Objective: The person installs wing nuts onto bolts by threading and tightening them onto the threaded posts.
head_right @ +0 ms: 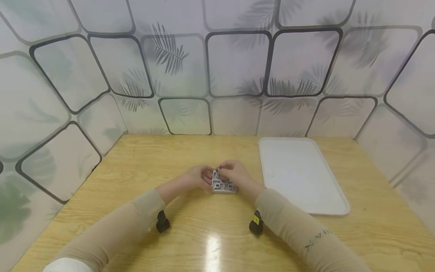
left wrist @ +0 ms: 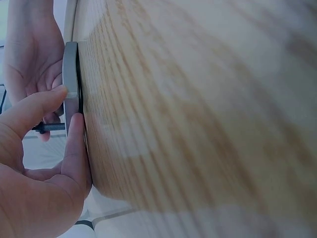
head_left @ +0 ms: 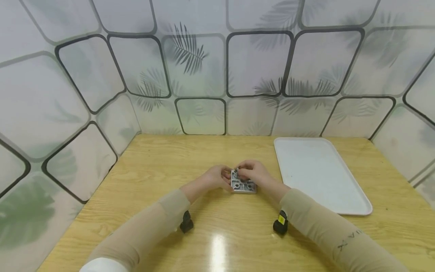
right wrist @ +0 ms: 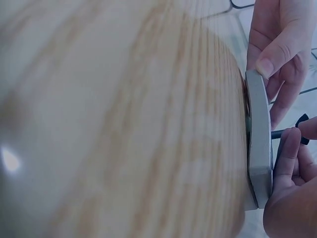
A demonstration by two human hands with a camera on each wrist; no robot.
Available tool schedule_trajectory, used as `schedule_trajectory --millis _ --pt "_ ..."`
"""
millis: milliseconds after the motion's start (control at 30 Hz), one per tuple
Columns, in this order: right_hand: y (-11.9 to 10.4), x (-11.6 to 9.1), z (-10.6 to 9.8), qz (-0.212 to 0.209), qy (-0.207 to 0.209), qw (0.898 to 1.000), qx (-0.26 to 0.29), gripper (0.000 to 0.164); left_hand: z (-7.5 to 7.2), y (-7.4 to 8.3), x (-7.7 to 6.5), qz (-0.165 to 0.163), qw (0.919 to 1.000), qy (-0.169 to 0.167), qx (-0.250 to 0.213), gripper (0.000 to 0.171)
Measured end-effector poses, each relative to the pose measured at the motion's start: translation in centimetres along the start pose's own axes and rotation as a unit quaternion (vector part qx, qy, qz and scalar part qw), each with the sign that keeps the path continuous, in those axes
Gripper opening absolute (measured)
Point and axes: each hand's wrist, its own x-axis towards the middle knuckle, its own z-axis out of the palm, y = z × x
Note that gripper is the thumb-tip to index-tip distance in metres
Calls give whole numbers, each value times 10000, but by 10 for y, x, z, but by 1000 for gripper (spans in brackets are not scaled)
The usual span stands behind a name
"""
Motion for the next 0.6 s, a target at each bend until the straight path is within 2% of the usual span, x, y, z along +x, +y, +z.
schedule_trajectory --millis 367,600 --pt "3 2 1 -66 169 9997 170 23 -1 -2 2 -13 10000 -64 -6 79" --pt "3 4 4 91 406 9990 -165 20 -1 -2 2 29 9999 -112 -89 79"
